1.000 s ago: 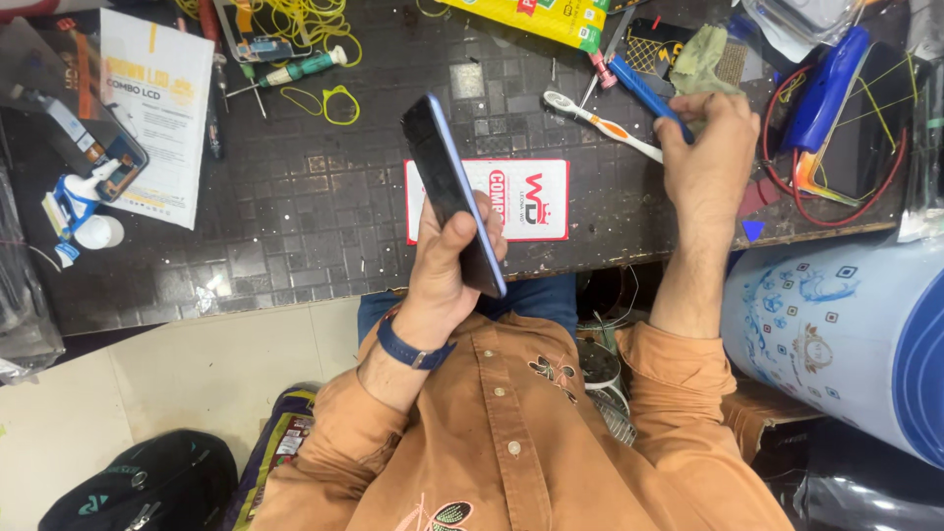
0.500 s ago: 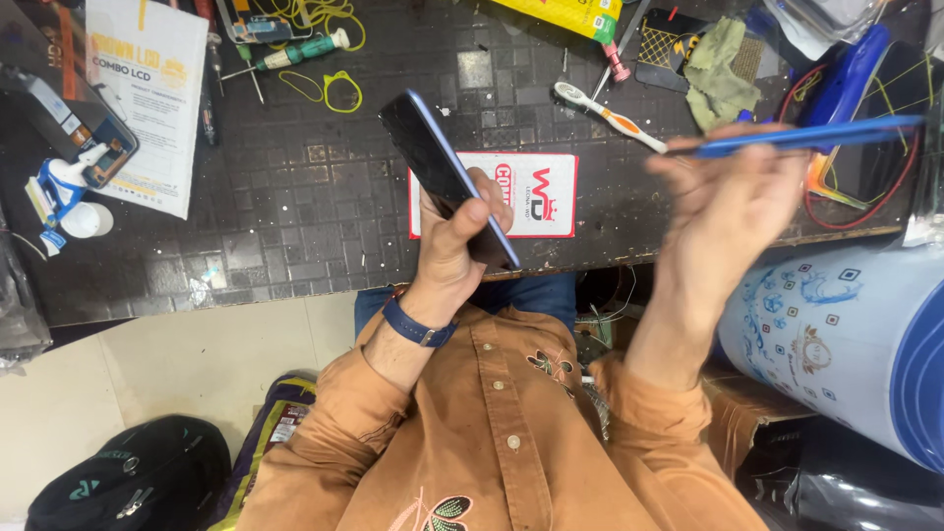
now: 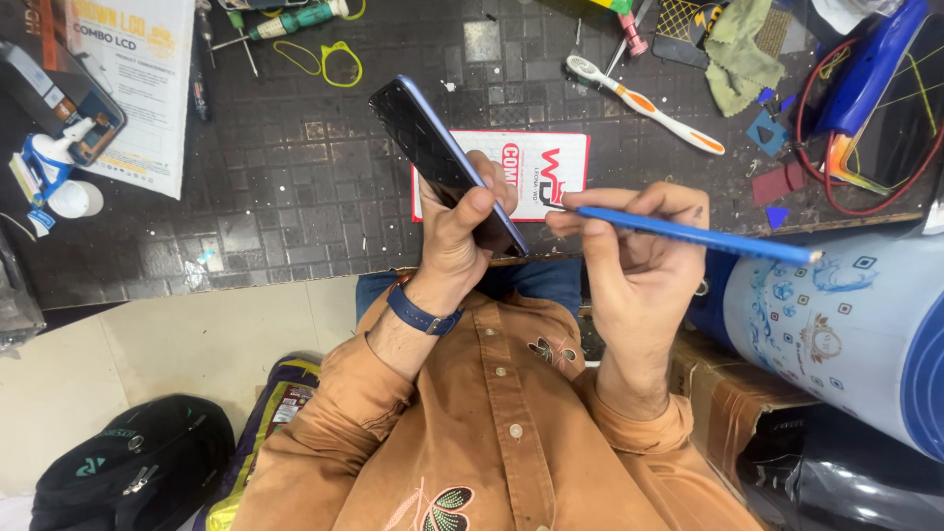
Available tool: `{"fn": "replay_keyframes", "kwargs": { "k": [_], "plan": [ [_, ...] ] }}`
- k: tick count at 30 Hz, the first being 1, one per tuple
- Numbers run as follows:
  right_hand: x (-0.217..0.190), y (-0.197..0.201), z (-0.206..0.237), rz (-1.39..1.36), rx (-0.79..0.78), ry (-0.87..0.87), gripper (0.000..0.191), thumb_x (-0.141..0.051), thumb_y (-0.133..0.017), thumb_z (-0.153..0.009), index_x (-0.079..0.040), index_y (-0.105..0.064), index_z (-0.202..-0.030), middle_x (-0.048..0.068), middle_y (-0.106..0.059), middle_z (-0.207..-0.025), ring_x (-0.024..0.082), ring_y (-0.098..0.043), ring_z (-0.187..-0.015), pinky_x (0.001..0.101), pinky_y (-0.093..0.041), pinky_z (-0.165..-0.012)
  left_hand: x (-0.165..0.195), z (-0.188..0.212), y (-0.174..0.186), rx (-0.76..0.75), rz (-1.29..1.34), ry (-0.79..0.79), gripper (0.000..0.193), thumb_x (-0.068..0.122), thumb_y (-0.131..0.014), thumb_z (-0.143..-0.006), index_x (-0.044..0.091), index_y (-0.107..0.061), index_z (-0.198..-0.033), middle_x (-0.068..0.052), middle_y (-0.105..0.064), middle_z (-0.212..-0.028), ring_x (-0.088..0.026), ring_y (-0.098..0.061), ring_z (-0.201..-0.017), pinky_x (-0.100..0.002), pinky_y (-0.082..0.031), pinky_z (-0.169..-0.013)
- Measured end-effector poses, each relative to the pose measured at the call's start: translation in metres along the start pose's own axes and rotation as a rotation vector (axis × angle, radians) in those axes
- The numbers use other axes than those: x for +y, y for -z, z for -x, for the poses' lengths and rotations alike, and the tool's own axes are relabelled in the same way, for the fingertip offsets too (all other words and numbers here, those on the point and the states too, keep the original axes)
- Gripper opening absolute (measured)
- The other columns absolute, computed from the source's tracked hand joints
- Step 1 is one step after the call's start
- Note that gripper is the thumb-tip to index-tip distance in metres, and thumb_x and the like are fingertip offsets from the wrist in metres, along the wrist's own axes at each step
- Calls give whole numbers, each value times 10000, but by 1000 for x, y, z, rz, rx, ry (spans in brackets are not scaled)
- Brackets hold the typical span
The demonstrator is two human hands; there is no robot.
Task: The person secures a smartphone with multiple yellow rubber bands, wipes the screen and edges with a cloth, and then uses a blue plastic pry tool to work along the screen edges. The person also handles a small white bottle and a yellow box before continuing to pry the phone.
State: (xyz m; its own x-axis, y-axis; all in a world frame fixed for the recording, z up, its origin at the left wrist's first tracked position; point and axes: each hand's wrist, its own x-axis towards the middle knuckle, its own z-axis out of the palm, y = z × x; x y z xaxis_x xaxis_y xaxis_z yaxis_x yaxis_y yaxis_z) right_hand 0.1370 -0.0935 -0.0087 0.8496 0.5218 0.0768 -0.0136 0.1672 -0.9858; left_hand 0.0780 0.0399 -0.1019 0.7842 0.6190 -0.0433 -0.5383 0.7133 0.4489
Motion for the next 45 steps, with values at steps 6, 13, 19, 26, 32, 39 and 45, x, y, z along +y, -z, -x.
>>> {"fn": "replay_keyframes", "kwargs": {
  "k": [6, 13, 19, 26, 32, 39, 45],
  "plan": [
    [11, -4, 9, 74, -4, -15, 309, 177, -656, -1007, 1, -465, -1175, 226, -684, -1092, 236, -727, -990, 358, -626, -945, 0, 0, 0, 4, 16, -27, 376, 225, -923, -840, 61, -594, -923, -12, -569, -811, -114, -521, -720, -293, -422, -650],
    [35, -12, 17, 6, 8, 67, 350, 167, -659, -1000, -38, -425, -1161, 205, -701, -1100, 241, -728, -1031, 377, -610, -999, 0, 2, 0, 28, -10, -35, 385, 228, -928, -831, 56, -593, -912, -18, -565, -789, -113, -523, -709, -291, -437, -654],
    [42, -14, 18, 23, 38, 87, 377, 160, -691, -979, -39, -419, -1147, 166, -674, -973, 240, -723, -980, 403, -627, -985, -1, 2, -1, 46, -23, -57, 403, 234, -944, -807, 55, -597, -907, -25, -573, -795, -123, -537, -720, -289, -456, -668],
    [46, -14, 17, -23, 64, 71, 361, 134, -696, -989, -37, -424, -1154, 160, -683, -1017, 225, -721, -962, 386, -621, -985, 0, 3, -1, 59, -93, -57, 405, 249, -946, -801, 46, -608, -894, -29, -581, -787, -139, -560, -737, -284, -470, -684],
    [45, -14, 17, -6, 84, 59, 367, 135, -697, -978, -41, -425, -1151, 148, -697, -978, 212, -723, -956, 348, -611, -946, 1, 3, -2, 54, -121, -65, 396, 245, -946, -802, 43, -619, -900, -34, -592, -778, -143, -562, -728, -283, -464, -675],
    [46, -16, 19, 45, 103, 88, 367, 156, -694, -978, -35, -430, -1148, 127, -676, -960, 174, -708, -911, 323, -606, -939, 1, 4, -3, 49, -134, -91, 388, 231, -946, -806, 43, -622, -909, -33, -598, -785, -141, -558, -734, -285, -456, -677],
    [48, -19, 23, 98, 144, 128, 339, 170, -698, -965, -7, -469, -1142, 113, -619, -1059, 186, -710, -932, 323, -615, -921, 1, 4, -4, 79, -119, -89, 400, 216, -951, -781, 29, -626, -922, -36, -609, -806, -140, -565, -727, -288, -458, -657]
  ]
}}
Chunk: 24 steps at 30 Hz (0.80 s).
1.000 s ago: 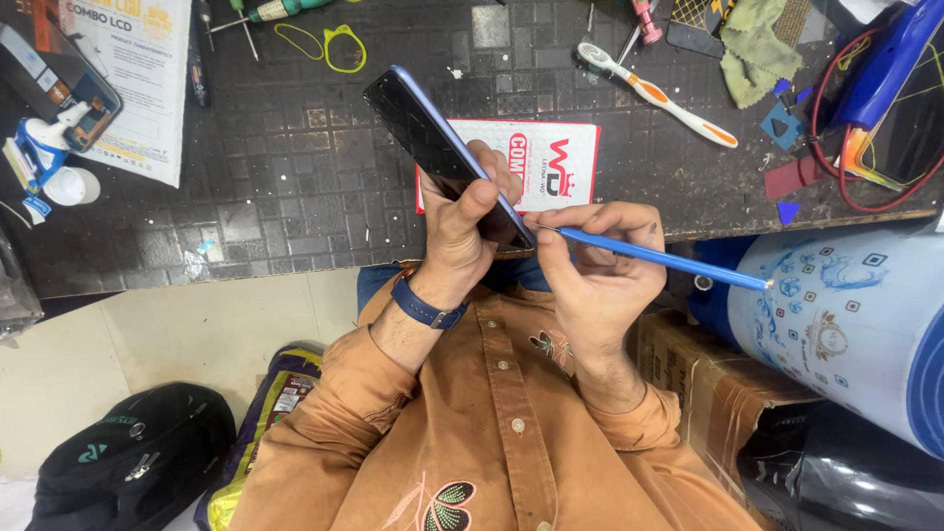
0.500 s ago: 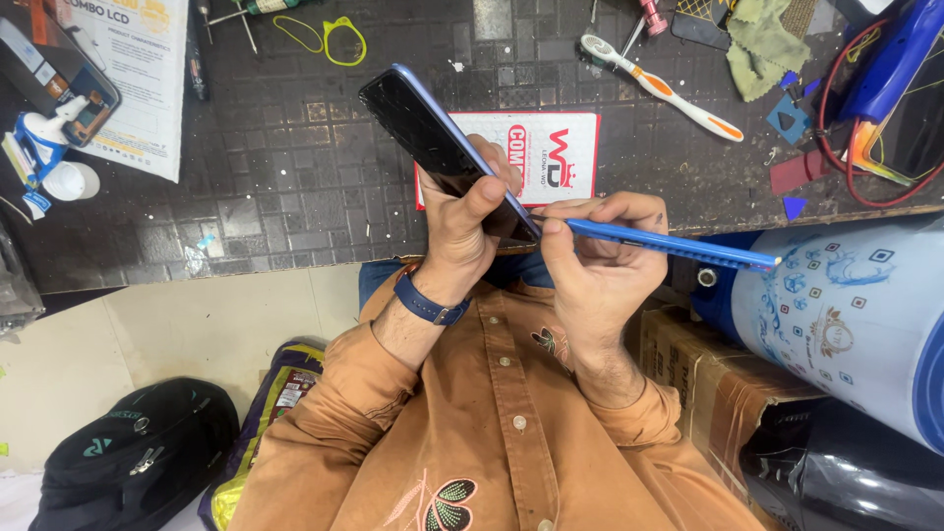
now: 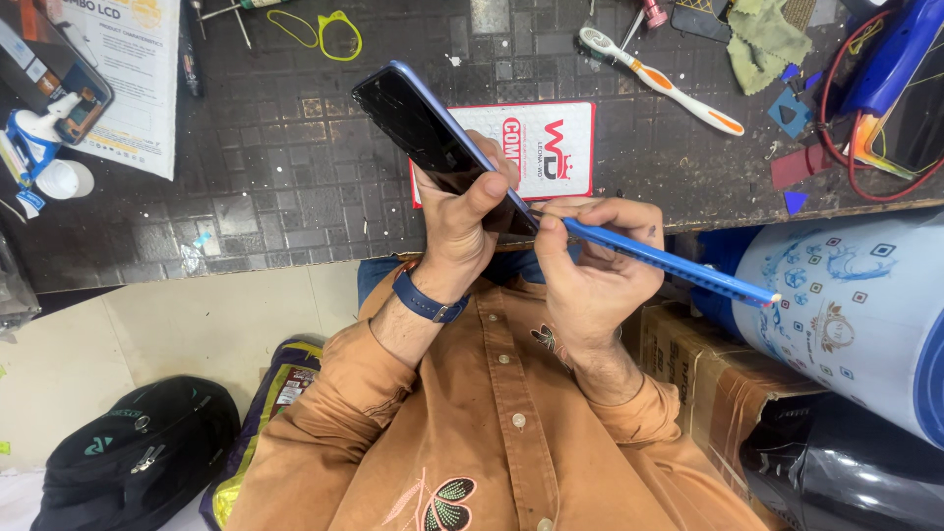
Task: The person secures a smartphone with multiple yellow rubber bands, wipes the screen and edges with a cloth, and then uses a blue plastic pry tool to work along the screen edges. The person also handles a small white bottle and a yellow box before continuing to pry the phone.
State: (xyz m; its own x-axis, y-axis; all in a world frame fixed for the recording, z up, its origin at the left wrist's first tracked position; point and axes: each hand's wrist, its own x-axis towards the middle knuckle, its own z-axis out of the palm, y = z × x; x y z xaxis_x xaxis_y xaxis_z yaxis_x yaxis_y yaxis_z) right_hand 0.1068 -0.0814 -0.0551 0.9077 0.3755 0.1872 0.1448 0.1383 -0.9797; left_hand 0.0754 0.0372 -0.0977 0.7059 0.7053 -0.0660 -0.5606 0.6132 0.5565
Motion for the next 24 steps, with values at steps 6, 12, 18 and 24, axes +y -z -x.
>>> {"fn": "replay_keyframes", "kwargs": {
  "k": [6, 12, 18, 24],
  "plan": [
    [-1, 0, 1, 33, -28, 42, 330, 160, -692, -984, -10, -465, -1152, 128, -656, -1042, 183, -709, -949, 306, -607, -916, -1, 1, 1, -1, -35, -9, 375, 186, -939, -806, 28, -625, -935, -45, -610, -824, -139, -573, -711, -289, -464, -668],
    [-2, -2, -1, 136, -62, 149, 271, 146, -704, -984, 13, -502, -1106, 165, -674, -1072, 204, -709, -965, 307, -612, -907, -3, 3, 4, 31, -2, 0, 376, 133, -930, -806, 23, -616, -982, -56, -621, -897, -144, -594, -765, -287, -494, -678],
    [-3, -4, -6, 314, -107, 277, 279, 148, -735, -946, 19, -497, -1014, 187, -686, -1015, 239, -727, -978, 302, -618, -850, -6, 4, 8, 70, 50, 14, 417, 86, -920, -825, 38, -583, -1067, -72, -629, -976, -156, -638, -799, -306, -552, -707],
    [-7, -5, -9, 192, -87, 99, 254, 142, -717, -975, 13, -504, -1025, 163, -681, -1035, 207, -725, -956, 303, -621, -891, -10, 3, 12, 112, -12, -30, 513, 58, -917, -815, 65, -549, -1172, -69, -657, -1029, -135, -646, -887, -289, -572, -781]
  ]
}}
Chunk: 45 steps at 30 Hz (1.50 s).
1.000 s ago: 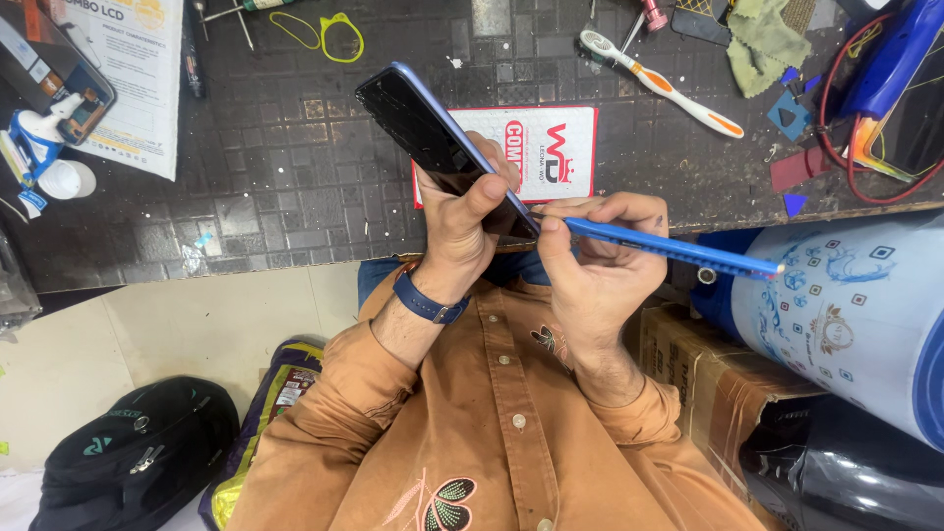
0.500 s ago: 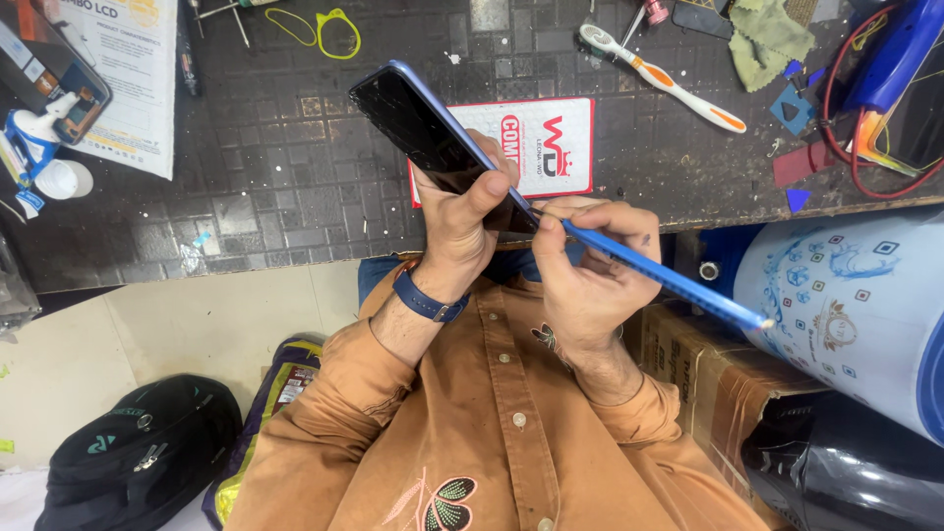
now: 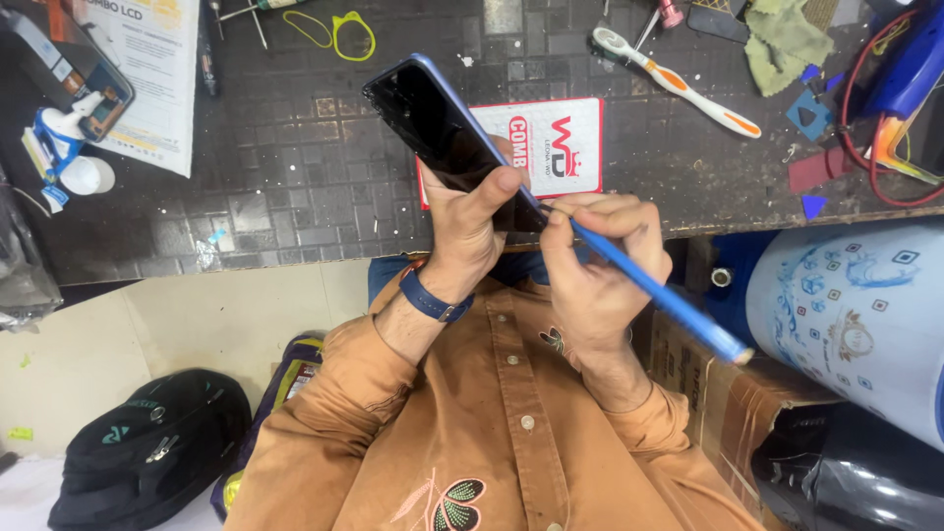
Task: The person secures a smartphone with multiple yellow rubber bands, wipes the screen and edges with a cloth, and then uses a blue plastic pry tool to work along the screen edges. The person also handles a small white bottle and a yellow box before continuing to pry the phone.
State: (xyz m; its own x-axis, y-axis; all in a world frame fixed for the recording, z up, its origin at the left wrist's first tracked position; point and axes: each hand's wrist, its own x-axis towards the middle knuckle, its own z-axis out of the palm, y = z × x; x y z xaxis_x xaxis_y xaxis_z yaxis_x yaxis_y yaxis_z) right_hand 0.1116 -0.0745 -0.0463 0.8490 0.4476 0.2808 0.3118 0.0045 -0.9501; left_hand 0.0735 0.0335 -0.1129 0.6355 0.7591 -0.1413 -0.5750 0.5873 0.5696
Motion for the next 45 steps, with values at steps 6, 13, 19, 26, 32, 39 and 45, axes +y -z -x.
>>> {"fn": "replay_keyframes", "kwargs": {
  "k": [6, 13, 19, 26, 32, 39, 45],
  "plan": [
    [-4, -1, -2, 197, -14, 194, 267, 149, -742, -937, 19, -516, -995, 176, -686, -1024, 245, -739, -977, 315, -635, -850, -4, 2, 5, 2, -11, 18, 481, 24, -905, -829, 44, -558, -1162, -65, -663, -1025, -136, -644, -880, -293, -566, -773],
    [0, -7, -6, 422, 32, 510, 315, 165, -805, -850, 5, -537, -891, 164, -675, -931, 303, -748, -939, 360, -638, -819, -4, 1, 3, -3, -44, -2, 500, 21, -910, -822, 55, -565, -1183, -53, -667, -1014, -138, -641, -921, -290, -557, -827],
    [6, -7, -1, 384, 34, 518, 316, 167, -784, -848, -3, -524, -902, 155, -655, -913, 304, -734, -943, 368, -631, -845, -4, 2, 1, 10, -79, -27, 524, 61, -933, -796, 55, -564, -1167, -45, -649, -989, -146, -632, -871, -299, -552, -783],
    [11, 11, -2, -278, -30, -190, 283, 150, -690, -993, -33, -482, -1048, 99, -641, -977, 166, -686, -960, 306, -586, -951, -3, 3, 2, 18, -94, -36, 522, 91, -945, -787, 64, -564, -1143, -43, -647, -991, -139, -632, -886, -298, -554, -815],
    [6, 13, -4, -141, -75, -147, 265, 146, -701, -984, -18, -496, -1024, 124, -669, -1020, 168, -696, -959, 305, -593, -943, -3, 4, 3, 10, -82, -17, 522, 60, -936, -815, 49, -552, -1169, -49, -638, -955, -128, -620, -842, -308, -541, -806],
    [-3, -1, -4, 283, -14, 269, 270, 149, -761, -915, 12, -529, -931, 148, -675, -963, 263, -745, -985, 326, -632, -892, -11, 2, 3, 33, -66, -60, 601, 15, -909, -814, 90, -506, -1253, -7, -594, -1075, -117, -599, -952, -278, -542, -849],
    [1, -8, -4, 497, 3, 552, 308, 174, -791, -857, -3, -539, -852, 151, -670, -925, 317, -729, -995, 356, -620, -856, -12, 4, -1, 71, -106, -101, 645, 9, -916, -808, 94, -488, -1282, -9, -586, -1127, -127, -602, -1001, -292, -547, -890]
  ]
}}
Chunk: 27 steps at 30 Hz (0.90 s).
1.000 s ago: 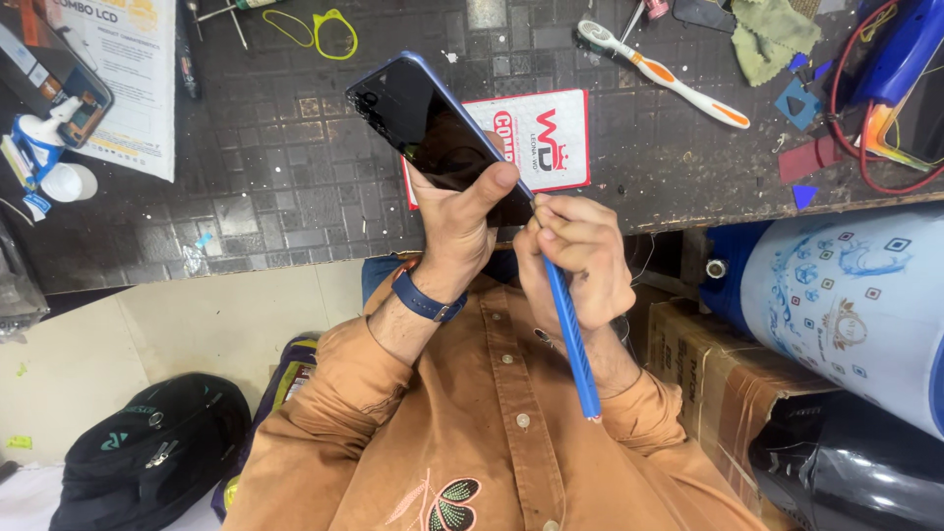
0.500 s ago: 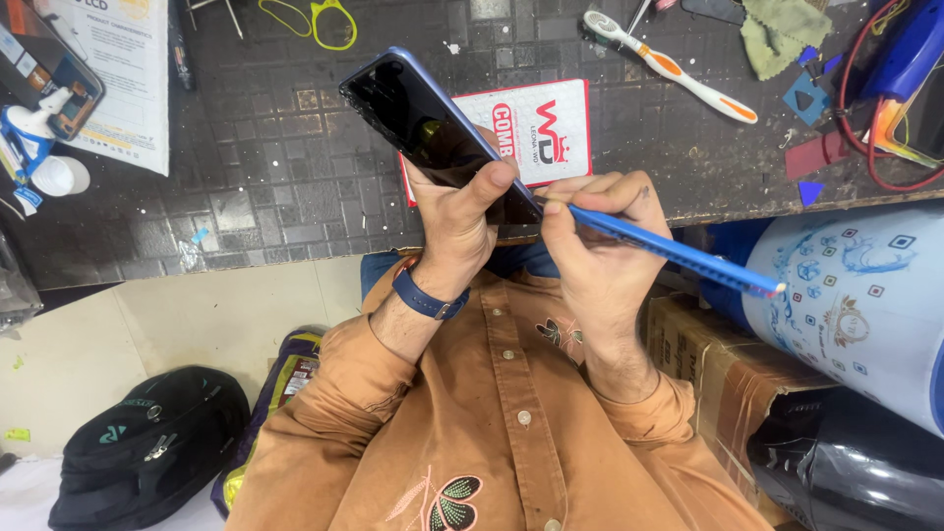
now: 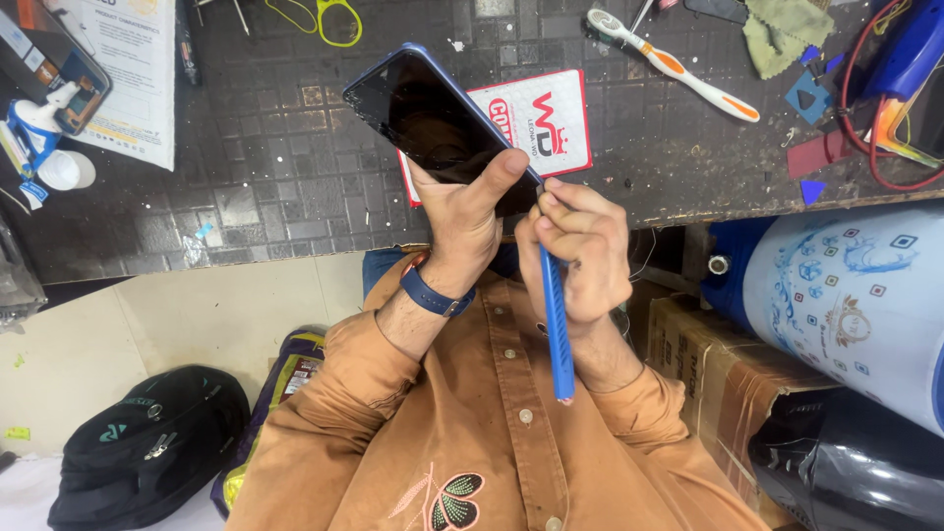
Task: The person secures a smartphone with multiple yellow rubber bands, wipes the screen and edges with a cloth, and then uses a blue plastic pry tool to work along the screen edges. The person also handles a small white bottle and a yellow box before continuing to pry the phone.
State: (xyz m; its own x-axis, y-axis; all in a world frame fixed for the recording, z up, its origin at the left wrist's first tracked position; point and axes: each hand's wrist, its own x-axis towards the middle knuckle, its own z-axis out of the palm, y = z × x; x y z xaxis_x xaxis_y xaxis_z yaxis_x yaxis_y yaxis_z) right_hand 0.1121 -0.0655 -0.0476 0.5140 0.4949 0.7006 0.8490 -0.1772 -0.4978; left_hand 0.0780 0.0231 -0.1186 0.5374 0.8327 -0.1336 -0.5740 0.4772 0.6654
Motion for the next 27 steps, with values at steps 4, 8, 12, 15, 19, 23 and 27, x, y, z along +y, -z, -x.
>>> {"fn": "replay_keyframes", "kwargs": {
  "k": [4, 8, 12, 15, 19, 23, 27],
  "plan": [
    [1, -4, 2, -60, 17, -42, 291, 184, -780, -880, 14, -545, -862, 160, -649, -951, 319, -711, -1034, 364, -629, -889, 1, 0, -1, 10, -10, -2, 626, 24, -920, -818, 92, -494, -1271, -16, -591, -1111, -132, -601, -990, -294, -544, -888],
    [1, 1, 3, -252, 77, -223, 313, 149, -752, -921, -19, -504, -1011, 155, -653, -980, 264, -713, -980, 334, -629, -891, -1, 0, -1, 10, -45, -22, 624, 53, -931, -813, 86, -515, -1277, -5, -589, -1126, -123, -594, -1005, -292, -535, -911],
    [31, 26, -2, -413, 77, -602, 414, 106, -720, -1023, -2, -398, -1260, 115, -701, -960, 160, -687, -850, 251, -561, -780, -2, -1, 1, -7, -81, -20, 586, 78, -938, -833, 68, -527, -1250, -12, -598, -1098, -122, -603, -989, -304, -542, -948],
    [92, 46, -11, -436, 60, -752, 464, 88, -689, -1018, 19, -387, -1362, 90, -722, -949, 158, -722, -840, 258, -589, -796, -1, -2, 1, -16, -90, -16, 625, 104, -940, -810, 90, -528, -1280, -1, -603, -1132, -124, -613, -1023, -299, -550, -949],
    [166, 73, -13, 18, -111, -617, 407, 56, -713, -1047, 55, -493, -1389, 76, -711, -933, 155, -709, -834, 273, -567, -761, 0, -4, -3, -36, -77, -16, 587, 93, -943, -818, 83, -546, -1251, -4, -614, -1116, -129, -618, -1011, -301, -547, -951],
    [192, 80, -25, 251, -152, -465, 372, 20, -661, -982, 71, -549, -1333, 21, -728, -948, 115, -733, -860, 283, -584, -803, 3, -5, -6, -47, -115, -24, 539, 90, -936, -824, 80, -568, -1217, 5, -622, -1082, -119, -617, -974, -294, -546, -916],
    [144, 78, -28, 277, -142, -333, 327, 43, -689, -1013, 30, -597, -1326, 96, -707, -1050, 170, -705, -942, 282, -570, -860, 6, -7, -7, -59, -168, -36, 497, 105, -930, -828, 75, -587, -1185, 7, -639, -1046, -115, -624, -948, -288, -550, -901]
  ]
}}
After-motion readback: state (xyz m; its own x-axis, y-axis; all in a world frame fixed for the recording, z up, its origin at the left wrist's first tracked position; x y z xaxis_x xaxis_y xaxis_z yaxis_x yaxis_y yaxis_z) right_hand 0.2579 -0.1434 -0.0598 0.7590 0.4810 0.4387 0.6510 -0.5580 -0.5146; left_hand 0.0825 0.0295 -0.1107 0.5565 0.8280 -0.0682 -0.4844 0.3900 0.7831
